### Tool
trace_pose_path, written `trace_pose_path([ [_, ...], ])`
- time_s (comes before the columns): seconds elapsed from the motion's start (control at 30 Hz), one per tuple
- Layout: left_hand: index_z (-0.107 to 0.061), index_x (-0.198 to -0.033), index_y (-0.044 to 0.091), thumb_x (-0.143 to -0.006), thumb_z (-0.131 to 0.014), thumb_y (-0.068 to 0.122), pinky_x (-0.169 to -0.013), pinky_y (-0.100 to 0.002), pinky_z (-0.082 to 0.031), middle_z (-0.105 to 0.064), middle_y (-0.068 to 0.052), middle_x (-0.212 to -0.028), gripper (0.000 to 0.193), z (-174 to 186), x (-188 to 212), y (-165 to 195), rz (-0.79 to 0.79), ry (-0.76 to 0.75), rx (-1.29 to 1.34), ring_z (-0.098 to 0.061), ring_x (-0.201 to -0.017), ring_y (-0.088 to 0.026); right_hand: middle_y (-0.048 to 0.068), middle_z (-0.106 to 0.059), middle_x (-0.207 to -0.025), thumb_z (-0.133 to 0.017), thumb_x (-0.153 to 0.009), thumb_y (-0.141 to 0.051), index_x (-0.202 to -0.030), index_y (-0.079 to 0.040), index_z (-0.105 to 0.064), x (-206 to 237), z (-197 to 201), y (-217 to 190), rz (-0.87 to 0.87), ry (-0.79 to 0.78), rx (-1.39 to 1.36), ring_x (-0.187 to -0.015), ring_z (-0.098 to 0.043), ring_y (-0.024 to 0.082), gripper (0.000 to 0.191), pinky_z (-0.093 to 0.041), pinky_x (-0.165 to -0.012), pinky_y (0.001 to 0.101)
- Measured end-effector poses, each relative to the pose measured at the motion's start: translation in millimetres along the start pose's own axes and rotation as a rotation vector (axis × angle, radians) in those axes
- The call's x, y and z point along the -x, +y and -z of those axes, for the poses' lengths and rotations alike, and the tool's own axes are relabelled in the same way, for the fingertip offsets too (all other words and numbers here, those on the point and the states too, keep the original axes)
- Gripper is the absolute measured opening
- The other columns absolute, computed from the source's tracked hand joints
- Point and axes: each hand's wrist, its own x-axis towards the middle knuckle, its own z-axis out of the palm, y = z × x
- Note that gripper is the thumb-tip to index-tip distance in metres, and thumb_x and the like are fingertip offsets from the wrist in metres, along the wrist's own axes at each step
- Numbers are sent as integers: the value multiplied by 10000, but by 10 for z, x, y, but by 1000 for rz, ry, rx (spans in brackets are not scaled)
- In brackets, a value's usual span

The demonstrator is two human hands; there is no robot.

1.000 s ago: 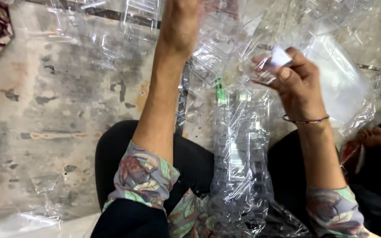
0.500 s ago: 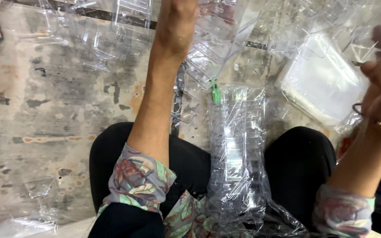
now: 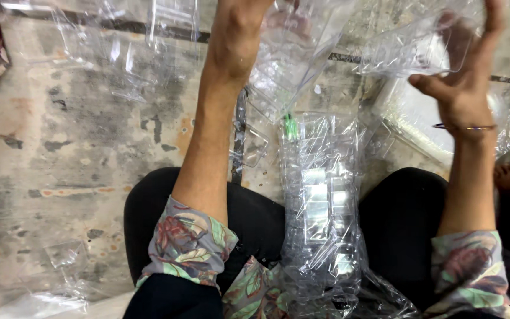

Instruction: The person sits on the floor among large piles of clear plastic boxes, fitting lids and bases together by hand and stacking the assembled containers. They occasionally pull boxes from a plastic-wrapped bundle and place finished stacks aside.

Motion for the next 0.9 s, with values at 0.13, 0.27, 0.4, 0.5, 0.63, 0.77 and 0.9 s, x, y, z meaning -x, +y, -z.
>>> trace_pose_path([
  [0.13,-606,-1188,30,-965,-715,503,-709,-287,-548,-633,-26,-1005,534,-69,-63,198,106,-119,57,-626,-903,-123,78,-401,-1424,-847,-833,36,-1518,-122,-313,-91,-242,165,-149,46,-178,-1299,-477,229,883,-571,-1056,361],
  [0.27,-616,-1213,29,-922,-766,543,-722,-278,-577,-681,-42,-1047,609,-179,-98,292,96,-122,10,-665,-930,-119,107,-467,-1469,-851,-927,89,-1491,-62,-408,-21,-233,142,-21,192,-166,-1277,-542,211,732,-551,-1092,339],
  [0.4,-635,-1266,-3,-813,-827,589,-794,-327,-626,-698,-79,-1057,770,-321,67,318,77,-13,-327,-688,-986,-154,102,-505,-1318,-838,-909,51,-1522,-85,-368,144,-49,-285,-15,359,-543,-1264,-584,231,784,-602,-1053,359],
  [0.5,-681,-1291,46,-773,-811,613,-869,-356,-626,-759,-107,-1154,779,-392,328,413,35,-123,-680,-752,-1069,-220,126,-546,-1367,-833,-884,-1,-1551,-113,-347,335,76,-728,87,449,-735,-1354,-629,277,833,-628,-1044,421],
  [0.63,-694,-1253,43,-720,-846,621,-877,-358,-618,-786,-107,-1099,801,-489,661,629,8,-165,-844,-777,-1002,-216,207,-616,-1322,-860,-860,-46,-1584,-120,-359,594,107,-1150,217,511,-893,-1175,-645,268,884,-605,-905,372],
  [0.77,-710,-1216,50,-709,-866,595,-875,-370,-609,-757,-130,-1172,761,-621,968,887,-93,-246,-940,-756,-1029,-257,161,-590,-1310,-849,-853,-79,-1522,-90,-380,778,19,-1387,169,403,-638,-1196,-640,258,818,-592,-1018,384],
  [0.9,-702,-1246,38,-702,-887,572,-904,-405,-590,-743,-155,-1151,785,-742,1229,1146,-189,-296,-1006,-740,-1050,-319,185,-591,-1354,-857,-679,-109,-1591,-111,-346,913,-139,-1704,-108,216,-429,-1211,-612,252,1045,-536,-975,384],
])
